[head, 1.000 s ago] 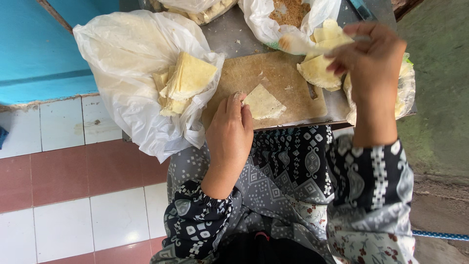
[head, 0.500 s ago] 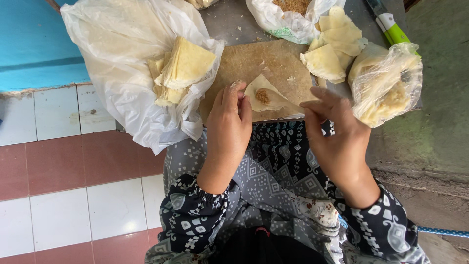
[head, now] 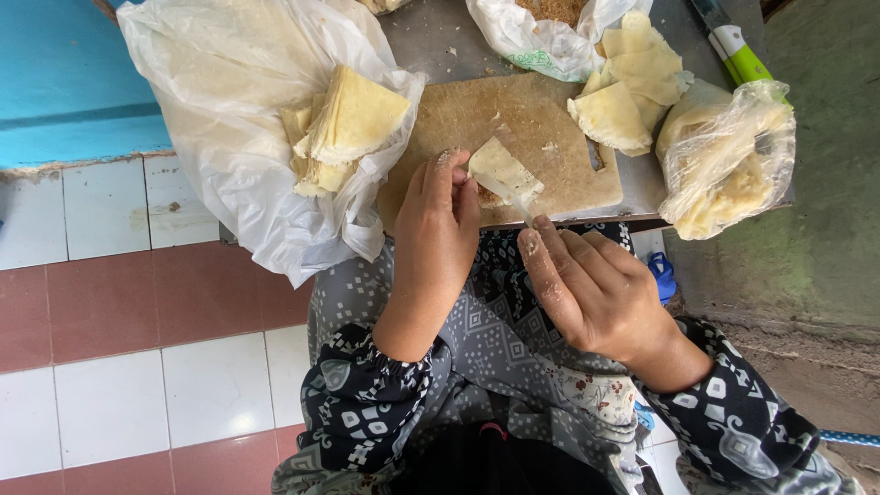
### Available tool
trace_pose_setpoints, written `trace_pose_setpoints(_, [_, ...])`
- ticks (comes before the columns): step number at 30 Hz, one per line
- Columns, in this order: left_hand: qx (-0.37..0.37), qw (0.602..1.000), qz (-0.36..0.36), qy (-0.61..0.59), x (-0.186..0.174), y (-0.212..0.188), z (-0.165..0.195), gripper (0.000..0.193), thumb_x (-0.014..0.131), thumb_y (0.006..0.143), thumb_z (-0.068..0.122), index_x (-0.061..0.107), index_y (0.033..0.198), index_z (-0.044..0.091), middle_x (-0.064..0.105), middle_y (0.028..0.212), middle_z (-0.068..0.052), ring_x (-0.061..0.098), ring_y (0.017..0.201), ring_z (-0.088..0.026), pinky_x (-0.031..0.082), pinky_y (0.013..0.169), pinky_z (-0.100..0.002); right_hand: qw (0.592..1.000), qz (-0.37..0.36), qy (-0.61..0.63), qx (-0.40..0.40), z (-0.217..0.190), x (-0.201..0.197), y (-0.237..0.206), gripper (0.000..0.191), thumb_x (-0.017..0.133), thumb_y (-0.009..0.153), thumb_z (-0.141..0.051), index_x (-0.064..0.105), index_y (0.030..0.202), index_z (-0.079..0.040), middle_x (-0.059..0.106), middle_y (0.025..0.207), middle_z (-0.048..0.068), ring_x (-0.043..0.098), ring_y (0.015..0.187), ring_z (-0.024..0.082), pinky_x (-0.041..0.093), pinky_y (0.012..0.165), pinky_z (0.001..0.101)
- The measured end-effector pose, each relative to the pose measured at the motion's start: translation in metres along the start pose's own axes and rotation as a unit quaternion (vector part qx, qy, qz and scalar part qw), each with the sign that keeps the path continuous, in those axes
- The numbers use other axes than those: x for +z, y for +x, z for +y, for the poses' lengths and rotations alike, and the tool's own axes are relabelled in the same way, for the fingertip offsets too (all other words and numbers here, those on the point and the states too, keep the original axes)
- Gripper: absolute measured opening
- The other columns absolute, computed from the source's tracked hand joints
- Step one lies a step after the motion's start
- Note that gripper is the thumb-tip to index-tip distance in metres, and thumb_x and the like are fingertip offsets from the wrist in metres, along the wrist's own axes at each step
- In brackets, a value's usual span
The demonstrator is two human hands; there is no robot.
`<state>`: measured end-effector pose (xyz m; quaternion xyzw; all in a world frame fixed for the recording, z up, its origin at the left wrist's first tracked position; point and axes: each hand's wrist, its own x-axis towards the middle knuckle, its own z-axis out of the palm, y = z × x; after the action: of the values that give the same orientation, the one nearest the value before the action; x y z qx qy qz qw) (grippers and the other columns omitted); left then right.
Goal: The person sits at a low table and folds thin pastry wrappers one at a time. They take a wrapper, add a scoop of brown filling from a plastic bag using a spoon, then fold and press the wrapper into a filled triangular parcel, setting finished parcels aside.
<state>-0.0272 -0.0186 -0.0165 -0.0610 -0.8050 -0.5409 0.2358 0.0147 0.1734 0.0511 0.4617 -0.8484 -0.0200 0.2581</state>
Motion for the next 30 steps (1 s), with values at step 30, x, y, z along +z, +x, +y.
trace_pose_setpoints(30, [0.068,0.981,-0.027,0.178,-0.004,0.005,0.006,0.012,0.071,0.093,0.011,0.071,0.104,0.006,0.063,0.103,-0.008,0.063,0.096,-0.030,0.052,0.084,-0.043,0.808,0.078,0.461,0.358,0.041,0.067,0.040,0.088,0.061,0.104,0.013,0.008,0.169,-0.013,0.070,0.106,0.006,0.072,0.092,0.011,0.058,0.080,0.0240])
